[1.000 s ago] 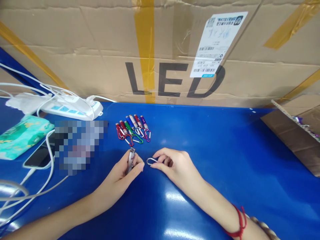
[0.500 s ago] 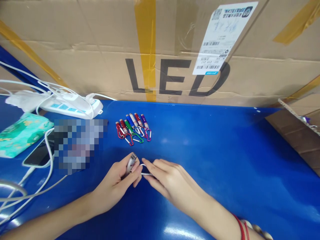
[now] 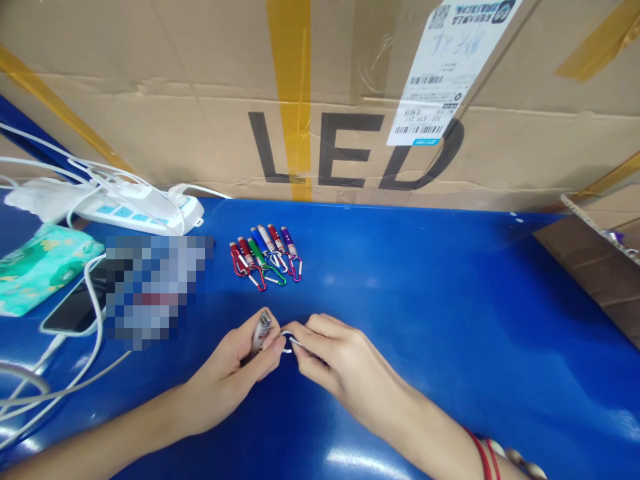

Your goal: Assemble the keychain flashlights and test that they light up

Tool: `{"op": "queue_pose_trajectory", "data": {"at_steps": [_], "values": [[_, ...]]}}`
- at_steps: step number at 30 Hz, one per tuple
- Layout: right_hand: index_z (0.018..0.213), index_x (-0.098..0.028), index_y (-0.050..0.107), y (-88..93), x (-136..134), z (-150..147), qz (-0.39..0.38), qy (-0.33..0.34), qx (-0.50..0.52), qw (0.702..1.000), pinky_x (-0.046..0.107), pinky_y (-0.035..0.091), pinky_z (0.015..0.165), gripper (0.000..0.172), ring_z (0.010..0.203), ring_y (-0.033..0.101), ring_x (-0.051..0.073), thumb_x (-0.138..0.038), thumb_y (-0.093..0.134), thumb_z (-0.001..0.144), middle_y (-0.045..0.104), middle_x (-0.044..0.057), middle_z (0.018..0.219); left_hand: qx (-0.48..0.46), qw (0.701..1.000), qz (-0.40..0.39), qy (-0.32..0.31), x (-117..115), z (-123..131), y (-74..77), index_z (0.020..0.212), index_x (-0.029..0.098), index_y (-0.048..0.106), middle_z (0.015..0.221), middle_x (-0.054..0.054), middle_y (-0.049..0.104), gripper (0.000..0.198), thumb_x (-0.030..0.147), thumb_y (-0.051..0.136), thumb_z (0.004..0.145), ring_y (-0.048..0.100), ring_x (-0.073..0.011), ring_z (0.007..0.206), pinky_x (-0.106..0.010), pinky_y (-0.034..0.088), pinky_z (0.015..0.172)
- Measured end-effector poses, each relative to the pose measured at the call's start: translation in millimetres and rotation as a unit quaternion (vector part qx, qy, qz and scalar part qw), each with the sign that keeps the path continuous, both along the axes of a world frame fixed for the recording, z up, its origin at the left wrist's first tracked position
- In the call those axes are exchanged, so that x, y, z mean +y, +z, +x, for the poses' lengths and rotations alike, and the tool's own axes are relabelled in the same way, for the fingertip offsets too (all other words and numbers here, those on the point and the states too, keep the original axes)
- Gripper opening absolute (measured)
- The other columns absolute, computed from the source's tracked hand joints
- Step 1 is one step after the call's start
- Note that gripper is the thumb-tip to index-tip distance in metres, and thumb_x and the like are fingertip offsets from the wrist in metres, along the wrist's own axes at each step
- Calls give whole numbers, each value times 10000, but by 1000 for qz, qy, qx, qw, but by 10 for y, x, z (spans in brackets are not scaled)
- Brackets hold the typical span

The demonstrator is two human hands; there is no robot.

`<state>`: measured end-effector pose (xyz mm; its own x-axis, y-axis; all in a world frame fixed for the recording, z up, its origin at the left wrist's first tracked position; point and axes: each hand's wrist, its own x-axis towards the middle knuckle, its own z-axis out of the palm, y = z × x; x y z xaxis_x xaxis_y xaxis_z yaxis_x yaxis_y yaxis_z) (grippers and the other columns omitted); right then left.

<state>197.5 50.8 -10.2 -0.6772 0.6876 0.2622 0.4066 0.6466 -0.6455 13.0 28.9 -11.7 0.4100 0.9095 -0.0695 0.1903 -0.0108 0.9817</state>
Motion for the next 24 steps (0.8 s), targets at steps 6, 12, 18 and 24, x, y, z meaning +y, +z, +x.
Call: {"op": "queue_pose_trajectory", "data": {"at_steps": [6, 12, 18, 24], "values": [[995, -141, 629, -19, 30, 36, 42, -83, 57, 994, 205, 424, 589, 191, 650, 510, 96, -169, 450, 932, 560, 32, 783, -11, 1000, -10, -6, -30, -28, 31, 745, 184, 335, 642, 34, 309, 340, 410, 238, 980, 269, -112, 577, -241, 269, 543], [1058, -99, 625, -7, -5, 5, 100, -134, 110, 980, 198, 447, 604, 206, 670, 543, 97, -104, 505, 891, 609, 64, 849, 109, 989, 94, -17, -27, -11, -12, 923, 186, 462, 694, 35, 429, 160, 289, 348, 967, 374, -107, 603, -232, 294, 587], [1102, -105, 602, -28, -56, -5, 105, -113, 129, 980, 175, 466, 659, 246, 712, 558, 85, -69, 532, 869, 622, 46, 877, 123, 983, 137, -19, -29, 6, -71, 955, 194, 500, 761, 29, 508, 110, 255, 410, 946, 448, -107, 653, -214, 330, 620], [1057, -102, 614, -40, -70, -20, 128, -118, 128, 976, 193, 482, 644, 208, 701, 563, 98, -71, 529, 870, 644, 59, 893, 126, 979, 156, -16, -38, 5, -84, 964, 195, 501, 750, 35, 497, 95, 236, 419, 942, 442, -97, 640, -201, 325, 607]]}}
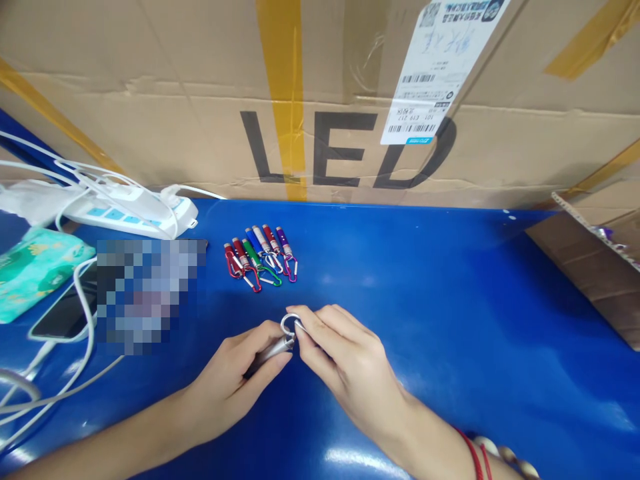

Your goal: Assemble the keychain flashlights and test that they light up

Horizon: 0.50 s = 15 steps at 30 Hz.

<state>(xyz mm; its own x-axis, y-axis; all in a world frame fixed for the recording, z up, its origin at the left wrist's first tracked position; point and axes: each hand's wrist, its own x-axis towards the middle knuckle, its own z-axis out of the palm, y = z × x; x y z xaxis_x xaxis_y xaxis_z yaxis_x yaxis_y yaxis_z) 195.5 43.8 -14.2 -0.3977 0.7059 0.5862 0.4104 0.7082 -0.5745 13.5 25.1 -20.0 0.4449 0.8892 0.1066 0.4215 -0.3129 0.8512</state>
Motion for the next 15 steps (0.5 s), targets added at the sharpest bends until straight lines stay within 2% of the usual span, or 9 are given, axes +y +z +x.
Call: {"op": "queue_pose_trajectory", "data": {"at_steps": [8, 15], "values": [[1094, -109, 596, -1, 5, -8, 1, 3, -21, 1000, 211, 499, 685, 223, 760, 586, 110, -89, 503, 893, 641, 74, 953, 4, 999, 22, 24, -1, 30, -30, 951, 194, 508, 707, 44, 488, 64, 222, 458, 922, 411, -87, 578, -193, 304, 554], [1030, -97, 638, 78, 16, -22, -37, 2, -13, 999, 206, 514, 703, 206, 754, 600, 115, -85, 483, 895, 647, 69, 881, 24, 999, 30, 39, -9, 20, -27, 991, 201, 520, 745, 31, 537, 96, 228, 458, 922, 456, -95, 612, -196, 346, 591]]}}
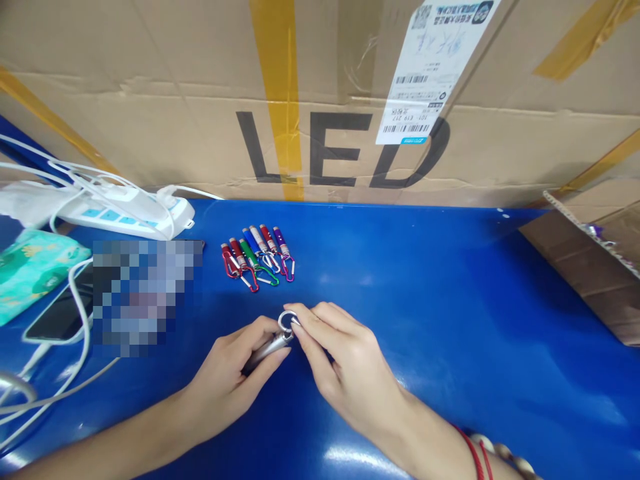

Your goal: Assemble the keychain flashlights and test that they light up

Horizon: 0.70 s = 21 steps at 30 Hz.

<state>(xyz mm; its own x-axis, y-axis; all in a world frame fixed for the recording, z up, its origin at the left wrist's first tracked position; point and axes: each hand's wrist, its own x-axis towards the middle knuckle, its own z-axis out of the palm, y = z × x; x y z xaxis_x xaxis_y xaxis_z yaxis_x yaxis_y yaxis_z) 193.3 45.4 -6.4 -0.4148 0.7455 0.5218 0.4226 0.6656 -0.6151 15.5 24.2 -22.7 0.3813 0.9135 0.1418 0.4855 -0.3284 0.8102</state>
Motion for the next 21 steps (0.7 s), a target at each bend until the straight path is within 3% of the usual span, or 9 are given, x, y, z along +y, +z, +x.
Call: {"op": "queue_pose_trajectory", "data": {"at_steps": [11, 21], "values": [[1003, -90, 652, -1, -30, -30, -22, -6, 19, 1000, 200, 524, 671, 221, 728, 600, 117, -94, 454, 903, 638, 77, 840, -8, 1000, -5, 16, -29, 25, -15, 941, 186, 523, 635, 43, 446, 87, 240, 461, 912, 380, -86, 517, -189, 289, 505], [1031, -164, 670, -4, -46, -58, -96, -5, 64, 993, 185, 481, 632, 246, 685, 571, 91, -96, 476, 897, 621, 26, 803, -12, 998, -40, 41, -30, 31, 3, 971, 208, 506, 582, 61, 356, 121, 283, 420, 930, 315, -86, 484, -189, 252, 473]]}}
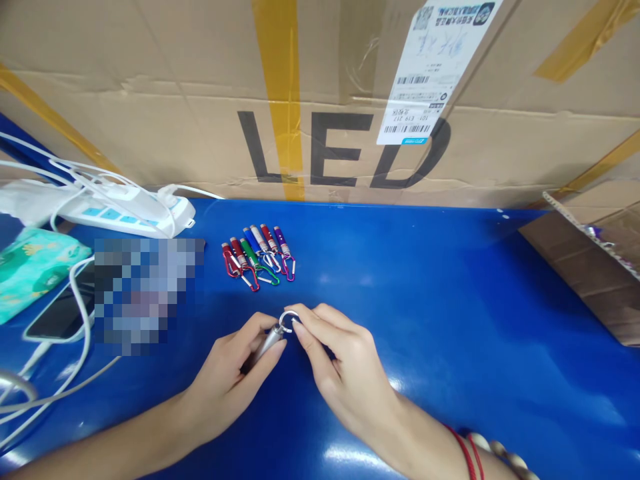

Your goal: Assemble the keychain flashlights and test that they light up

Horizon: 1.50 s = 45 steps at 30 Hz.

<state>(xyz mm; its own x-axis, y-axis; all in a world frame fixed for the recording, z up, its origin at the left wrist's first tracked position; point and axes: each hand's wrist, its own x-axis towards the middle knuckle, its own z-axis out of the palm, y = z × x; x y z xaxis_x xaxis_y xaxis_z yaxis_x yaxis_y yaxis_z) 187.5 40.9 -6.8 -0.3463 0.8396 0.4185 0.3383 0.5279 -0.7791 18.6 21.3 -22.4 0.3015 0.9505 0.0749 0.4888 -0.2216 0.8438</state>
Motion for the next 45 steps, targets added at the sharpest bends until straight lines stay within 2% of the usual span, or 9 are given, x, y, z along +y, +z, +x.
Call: {"op": "queue_pose_trajectory", "data": {"at_steps": [12, 17, 23, 27, 30, 34, 38, 42, 45], "values": [[1045, -166, 665, 8, 51, 26, 32, 9, -28, 999, 207, 504, 629, 261, 698, 593, 107, -110, 453, 902, 638, 41, 815, -5, 1000, -14, 4, 12, -21, 18, 965, 209, 504, 670, 40, 474, 119, 294, 424, 939, 429, -98, 585, -207, 291, 534], [1018, -127, 650, 9, 50, 24, 28, 8, -42, 999, 205, 523, 642, 213, 725, 610, 118, -126, 475, 898, 642, 58, 834, -7, 1000, -23, 7, 9, -37, 32, 977, 217, 504, 696, 37, 502, 118, 297, 426, 939, 446, -100, 602, -212, 300, 550], [1021, -153, 639, 8, 54, 35, 18, 14, -28, 999, 184, 520, 677, 194, 775, 611, 106, -115, 503, 888, 642, 41, 888, -16, 1000, -24, 11, 17, -48, 35, 990, 217, 521, 732, 28, 528, 134, 301, 431, 938, 460, -103, 619, -215, 317, 565], [1068, -138, 622, 5, 56, 33, 15, 14, -27, 999, 155, 504, 661, 218, 720, 592, 78, -109, 537, 870, 616, 24, 839, -15, 1000, -13, 13, 39, -55, 28, 1011, 223, 542, 778, 17, 564, 152, 304, 437, 938, 497, -117, 669, -221, 356, 610], [1135, -149, 580, -14, 47, 23, -21, 17, -28, 999, 157, 501, 605, 277, 660, 569, 69, -128, 554, 860, 592, 10, 818, -19, 1000, -4, 5, 52, -64, 30, 1032, 234, 562, 831, 7, 595, 166, 301, 442, 939, 543, -139, 748, -241, 400, 696], [1147, -183, 537, -38, 26, 16, -60, 30, -7, 998, 167, 512, 626, 307, 674, 564, 68, -120, 543, 846, 593, 0, 839, -8, 1000, 15, -8, 59, -70, 30, 1016, 237, 593, 852, 0, 627, 174, 278, 441, 941, 567, -161, 818, -255, 425, 762], [1131, -192, 540, -31, 14, 16, -57, 45, -9, 997, 186, 508, 617, 321, 657, 545, 73, -107, 537, 822, 578, 3, 834, -2, 999, 48, -16, 72, -67, 15, 1048, 247, 599, 959, 1, 657, 180, 235, 460, 934, 577, -161, 839, -244, 433, 763], [1111, -182, 553, -7, 11, 8, -52, 55, -5, 997, 183, 487, 590, 356, 628, 520, 72, -82, 558, 770, 562, -6, 793, 0, 996, 82, -27, 95, -61, 10, 998, 234, 597, 916, 23, 661, 142, 190, 481, 930, 574, -136, 787, -223, 413, 738], [1057, -168, 580, 0, 16, 4, -55, 42, -1, 998, 182, 468, 574, 275, 596, 495, 73, -118, 578, 787, 546, -19, 723, 6, 994, 104, -38, 96, -61, 16, 964, 225, 589, 886, 34, 657, 132, 152, 487, 924, 556, -131, 781, -222, 395, 740]]}}
